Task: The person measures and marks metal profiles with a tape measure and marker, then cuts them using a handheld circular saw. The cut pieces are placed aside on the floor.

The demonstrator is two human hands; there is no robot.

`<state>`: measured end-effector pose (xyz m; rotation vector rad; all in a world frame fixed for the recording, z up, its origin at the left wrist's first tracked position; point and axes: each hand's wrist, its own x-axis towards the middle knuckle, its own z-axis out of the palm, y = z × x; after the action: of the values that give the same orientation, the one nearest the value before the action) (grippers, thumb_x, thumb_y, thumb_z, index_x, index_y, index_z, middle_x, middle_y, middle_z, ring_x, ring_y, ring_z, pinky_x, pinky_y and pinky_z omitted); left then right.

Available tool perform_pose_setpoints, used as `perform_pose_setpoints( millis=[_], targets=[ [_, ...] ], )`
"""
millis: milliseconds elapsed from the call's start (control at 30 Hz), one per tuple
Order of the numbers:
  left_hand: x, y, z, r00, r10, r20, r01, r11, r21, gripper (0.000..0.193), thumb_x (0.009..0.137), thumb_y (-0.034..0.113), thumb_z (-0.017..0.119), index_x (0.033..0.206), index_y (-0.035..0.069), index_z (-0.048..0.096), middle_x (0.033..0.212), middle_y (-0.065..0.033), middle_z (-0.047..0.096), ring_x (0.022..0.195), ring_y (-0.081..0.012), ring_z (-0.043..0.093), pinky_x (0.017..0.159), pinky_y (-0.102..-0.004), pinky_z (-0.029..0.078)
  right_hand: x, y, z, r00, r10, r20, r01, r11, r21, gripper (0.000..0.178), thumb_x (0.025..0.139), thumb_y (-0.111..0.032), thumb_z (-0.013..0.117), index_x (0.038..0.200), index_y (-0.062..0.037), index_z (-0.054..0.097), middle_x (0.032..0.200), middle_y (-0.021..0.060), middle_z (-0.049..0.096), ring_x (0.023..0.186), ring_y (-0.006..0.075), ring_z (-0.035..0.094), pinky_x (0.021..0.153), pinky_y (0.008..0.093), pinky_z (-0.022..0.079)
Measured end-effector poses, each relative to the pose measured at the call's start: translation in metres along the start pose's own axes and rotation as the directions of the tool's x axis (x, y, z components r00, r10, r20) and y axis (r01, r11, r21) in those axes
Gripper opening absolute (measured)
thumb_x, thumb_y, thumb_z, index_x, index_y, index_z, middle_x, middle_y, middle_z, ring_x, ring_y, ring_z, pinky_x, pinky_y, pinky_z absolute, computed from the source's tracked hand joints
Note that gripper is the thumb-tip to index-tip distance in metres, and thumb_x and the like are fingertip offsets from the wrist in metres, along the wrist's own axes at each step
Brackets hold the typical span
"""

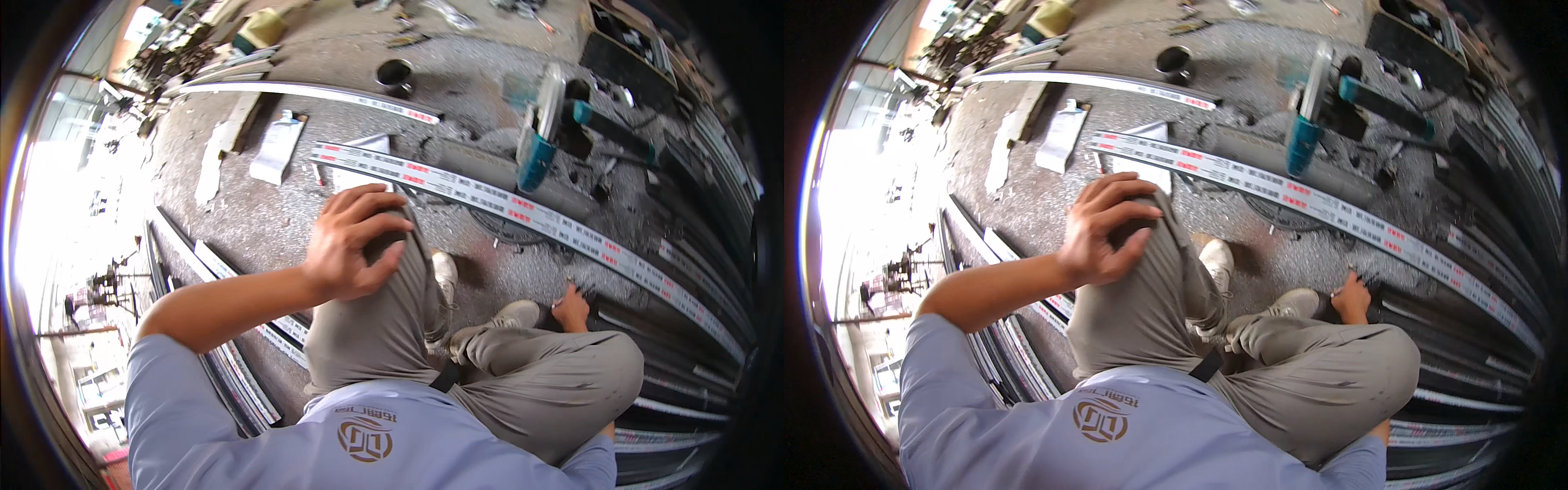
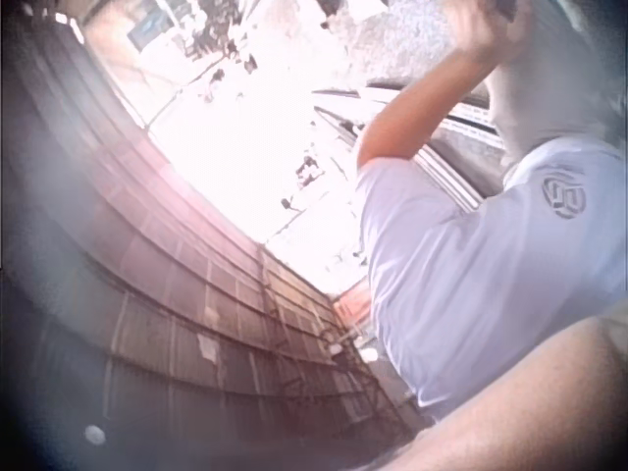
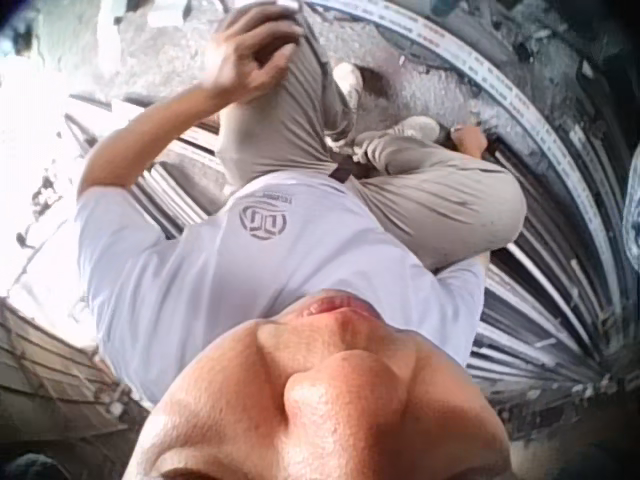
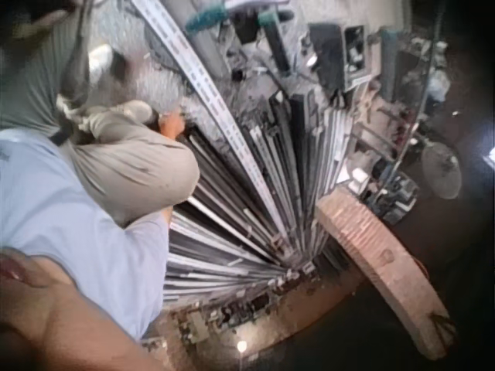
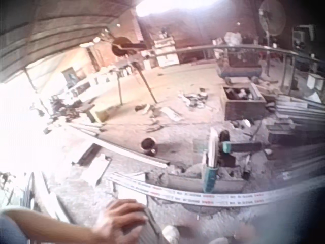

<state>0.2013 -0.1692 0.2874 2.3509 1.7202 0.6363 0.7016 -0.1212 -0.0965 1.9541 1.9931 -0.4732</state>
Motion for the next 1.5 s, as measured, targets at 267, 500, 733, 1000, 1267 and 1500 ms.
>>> perform_pose_setpoints(
  millis=[267,500,733,1000,1267,1500],
  targets=[
    [-0.012,0.014,0.006,0.989,0.036,-0.142,-0.043,0.998,-0.044,0.021,0.082,0.027,0.072,0.097,0.012,0.072,0.121,-0.0082,0.067,0.123,-0.0321,0.059,0.105,-0.0475,0.047,0.018,0.037,0.004,0.996,-0.083,-0.028,0.088,0.946,0.313,0.065,0.077,-0.037,0.084,0.128,-0.0101,0.053,0.117,0.0197,0.068,0.106,0.0396,0.067,0.09,0.0519,0.054],
    [-0.014,0.025,0.009,0.987,0.052,-0.152,-0.059,0.998,-0.038,0.019,0.084,0.03,0.07,0.092,0.012,0.071,0.116,-0.0076,0.067,0.121,-0.03,0.058,0.107,-0.047,0.044,0.022,0.134,-0.062,0.952,0.263,0.159,-0.209,0.175,0.962,0.054,0.08,-0.043,0.082,0.12,-0.0118,0.063,0.12,0.0151,0.068,0.11,0.035,0.064,0.095,0.0521,0.051],
    [0.033,0.045,0.044,0.997,0.015,0.069,-0.013,0.999,-0.031,0.024,0.082,0.034,0.073,0.091,0.012,0.071,0.103,-0.0086,0.07,0.102,-0.0305,0.066,0.098,-0.0479,0.047,0.003,0.17,-0.189,0.982,0.184,0.044,0.065,-0.543,0.838,0.046,0.083,-0.049,0.08,0.112,-0.0135,0.072,0.123,0.0106,0.068,0.114,0.0304,0.062,0.099,0.0523,0.049],
    [0.082,0.141,0.122,0.991,0.069,-0.112,-0.131,0.598,-0.791,0.016,0.09,0.018,0.073,0.095,0.003,0.073,0.089,-0.0145,0.074,0.084,-0.0317,0.073,0.076,-0.0412,0.057,-0.088,0.032,-0.326,0.903,-0.004,-0.43,0.403,-0.346,0.848,0.037,0.093,-0.013,0.071,0.126,0.0006,0.059,0.122,0.0183,0.063,0.113,0.0319,0.062,0.094,0.0461,0.052],
    [0.091,0.154,0.125,0.935,0.042,0.352,0.331,0.253,-0.909,0.038,0.086,0.029,0.082,0.099,-0.003,0.066,0.09,-0.0126,0.073,0.084,-0.0198,0.07,0.074,-0.036,0.055,-0.152,-0.063,-0.356,0.577,-0.668,-0.471,0.817,0.481,0.318,0.04,0.089,-0.011,0.074,0.124,0.0002,0.057,0.118,0.0197,0.063,0.109,0.0312,0.062,0.092,0.0418,0.051],
    [0.087,0.141,0.125,0.954,0.108,0.279,0.203,0.454,-0.868,0.036,0.078,0.019,0.085,0.102,0.001,0.066,0.09,-0.0104,0.071,0.084,-0.0209,0.069,0.076,-0.0371,0.056,-0.172,-0.087,-0.354,0.744,-0.558,-0.367,0.66,0.7,0.274,0.065,0.074,-0.002,0.074,0.134,-0.0014,0.051,0.116,0.0229,0.064,0.109,0.0377,0.065,0.097,0.0403,0.05]
  ],
)
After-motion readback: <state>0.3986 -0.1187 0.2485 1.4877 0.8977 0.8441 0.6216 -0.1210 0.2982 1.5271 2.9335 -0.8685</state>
